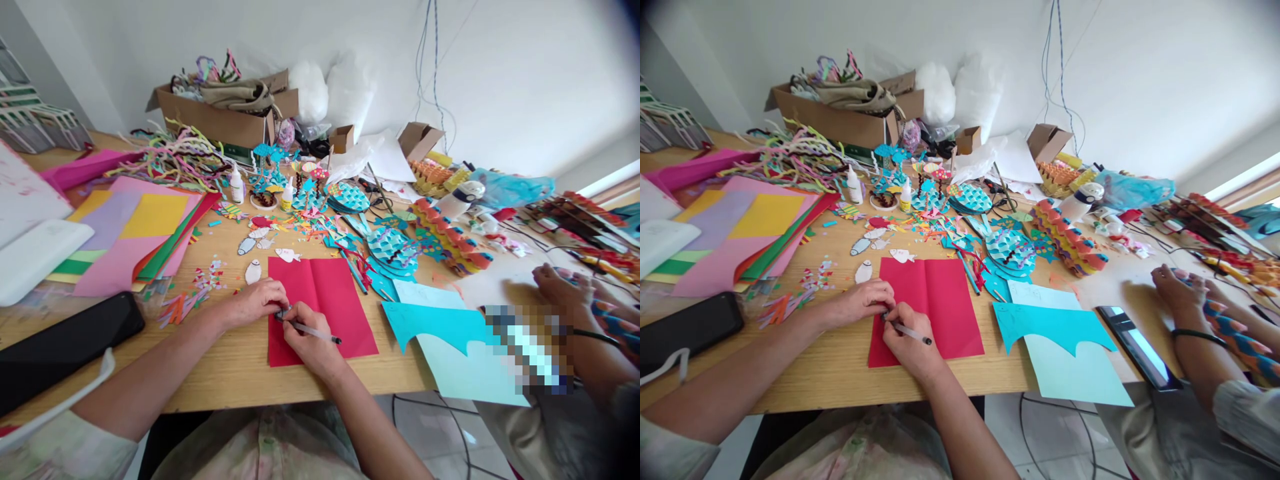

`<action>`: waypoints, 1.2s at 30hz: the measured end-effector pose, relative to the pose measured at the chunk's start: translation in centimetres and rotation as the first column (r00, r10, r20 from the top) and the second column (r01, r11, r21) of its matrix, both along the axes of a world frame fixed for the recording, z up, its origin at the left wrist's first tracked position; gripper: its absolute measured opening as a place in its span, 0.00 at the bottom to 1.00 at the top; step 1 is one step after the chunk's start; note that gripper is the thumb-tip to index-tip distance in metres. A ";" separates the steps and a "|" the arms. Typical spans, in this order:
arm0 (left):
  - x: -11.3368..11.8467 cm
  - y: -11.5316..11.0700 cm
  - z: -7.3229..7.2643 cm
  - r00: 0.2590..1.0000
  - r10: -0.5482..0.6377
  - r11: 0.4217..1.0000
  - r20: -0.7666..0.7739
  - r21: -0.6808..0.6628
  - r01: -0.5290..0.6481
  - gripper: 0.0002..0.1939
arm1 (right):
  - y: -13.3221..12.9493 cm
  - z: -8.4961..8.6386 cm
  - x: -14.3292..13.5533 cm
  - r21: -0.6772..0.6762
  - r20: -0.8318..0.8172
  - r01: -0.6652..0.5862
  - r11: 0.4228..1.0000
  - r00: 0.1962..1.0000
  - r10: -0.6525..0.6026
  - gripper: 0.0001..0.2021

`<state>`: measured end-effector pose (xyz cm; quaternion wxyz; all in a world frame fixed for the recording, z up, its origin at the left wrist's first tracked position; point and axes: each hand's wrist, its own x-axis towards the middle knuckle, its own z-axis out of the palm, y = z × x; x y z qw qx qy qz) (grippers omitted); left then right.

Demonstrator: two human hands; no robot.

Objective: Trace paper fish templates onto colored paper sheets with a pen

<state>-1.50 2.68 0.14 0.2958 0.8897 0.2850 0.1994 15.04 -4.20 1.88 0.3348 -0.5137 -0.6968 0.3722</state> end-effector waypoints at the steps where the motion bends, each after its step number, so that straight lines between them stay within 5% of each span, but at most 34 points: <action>1: 0.0 0.0 0.0 1.000 -0.001 1.000 -0.001 0.001 0.001 0.05 | 0.0 0.0 0.0 0.001 -0.002 0.008 1.000 1.000 -0.008 0.02; 36: 0.1 -0.1 0.0 1.000 0.000 0.999 -0.024 0.034 0.000 0.03 | -0.3 0.0 0.5 0.013 0.006 0.001 1.000 1.000 -0.001 0.02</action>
